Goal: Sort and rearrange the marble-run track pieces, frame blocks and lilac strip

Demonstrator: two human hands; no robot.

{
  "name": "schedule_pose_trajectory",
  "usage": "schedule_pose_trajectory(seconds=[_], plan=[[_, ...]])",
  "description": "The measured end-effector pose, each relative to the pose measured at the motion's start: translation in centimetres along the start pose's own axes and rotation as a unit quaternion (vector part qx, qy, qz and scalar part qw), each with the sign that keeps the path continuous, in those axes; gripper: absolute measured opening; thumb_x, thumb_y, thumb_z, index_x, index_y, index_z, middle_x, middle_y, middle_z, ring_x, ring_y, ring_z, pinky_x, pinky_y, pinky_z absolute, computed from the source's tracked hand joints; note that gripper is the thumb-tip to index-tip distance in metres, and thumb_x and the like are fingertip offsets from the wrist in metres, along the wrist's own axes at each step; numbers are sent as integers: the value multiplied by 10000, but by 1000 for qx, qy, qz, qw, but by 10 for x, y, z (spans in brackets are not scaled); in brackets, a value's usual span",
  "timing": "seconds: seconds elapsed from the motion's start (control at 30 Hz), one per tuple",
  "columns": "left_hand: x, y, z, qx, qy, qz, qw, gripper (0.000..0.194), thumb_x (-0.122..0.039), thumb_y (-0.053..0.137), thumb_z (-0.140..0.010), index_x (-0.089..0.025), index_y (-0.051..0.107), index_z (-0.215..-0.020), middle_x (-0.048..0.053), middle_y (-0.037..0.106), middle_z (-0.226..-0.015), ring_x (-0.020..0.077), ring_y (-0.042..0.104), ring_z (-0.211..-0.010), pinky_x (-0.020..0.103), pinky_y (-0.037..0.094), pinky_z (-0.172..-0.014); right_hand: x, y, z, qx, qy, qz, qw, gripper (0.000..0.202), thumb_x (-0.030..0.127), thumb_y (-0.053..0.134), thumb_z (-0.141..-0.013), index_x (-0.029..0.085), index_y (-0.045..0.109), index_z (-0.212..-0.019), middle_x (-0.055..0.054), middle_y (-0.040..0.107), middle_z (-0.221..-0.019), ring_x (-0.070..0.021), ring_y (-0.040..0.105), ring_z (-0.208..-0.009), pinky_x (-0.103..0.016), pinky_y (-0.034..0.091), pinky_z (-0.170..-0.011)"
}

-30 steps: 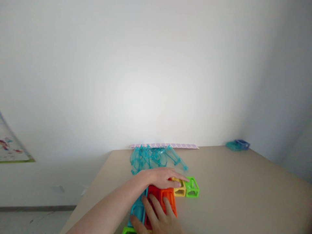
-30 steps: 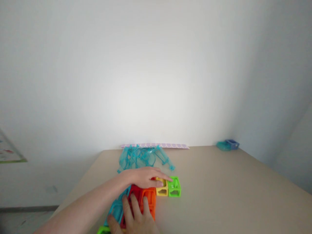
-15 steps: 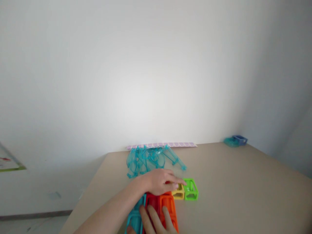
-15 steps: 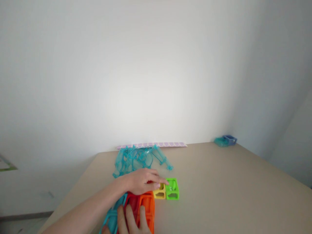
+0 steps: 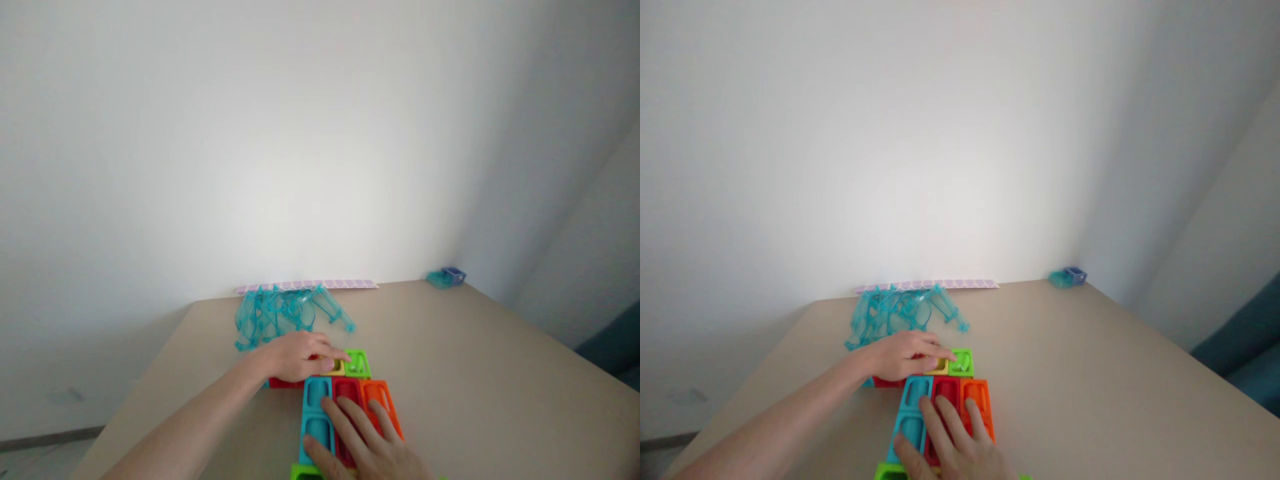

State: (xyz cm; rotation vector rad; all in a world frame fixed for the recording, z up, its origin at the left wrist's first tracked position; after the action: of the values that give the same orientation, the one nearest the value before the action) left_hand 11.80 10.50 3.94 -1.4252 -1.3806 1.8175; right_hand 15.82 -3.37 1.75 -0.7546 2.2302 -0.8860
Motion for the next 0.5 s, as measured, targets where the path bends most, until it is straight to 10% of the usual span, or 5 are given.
schedule_pose_trajectory(seconds=[0.3, 0.5], plan=[[-1, 2, 8, -27, -26, -61, 997, 519, -537, 474, -891, -326, 514, -1363, 67, 613, -1211, 240, 613, -1039, 336, 448, -946, -14, -29, -14, 124, 10, -124, 984, 396, 412, 531, -923, 290, 525, -1300, -118, 583, -1312, -314, 532, -1190, -464, 488, -921], [-44, 0, 24, -114, -74, -108, 985, 406, -360, 439, -935, -346, 550, -1326, 56, 452, -1426, 285, 416, -1305, 492, 272, -1128, -41, -89, 31, 127, 110, -163, 972, 185, 348, 567, -919, 211, 646, -1017, -105, 656, -933, -215, 629, -823, -316, 548, -708]])
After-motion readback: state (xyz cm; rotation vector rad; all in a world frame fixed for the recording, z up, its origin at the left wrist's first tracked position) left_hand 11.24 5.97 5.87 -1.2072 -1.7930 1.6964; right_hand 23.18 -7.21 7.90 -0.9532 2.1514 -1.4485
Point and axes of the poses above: each hand's wrist, its own z-axis away from the middle knuckle, its own y-axis out of the palm, x = y × z, the point moved 9 cm from there along -z, towards the middle knuckle
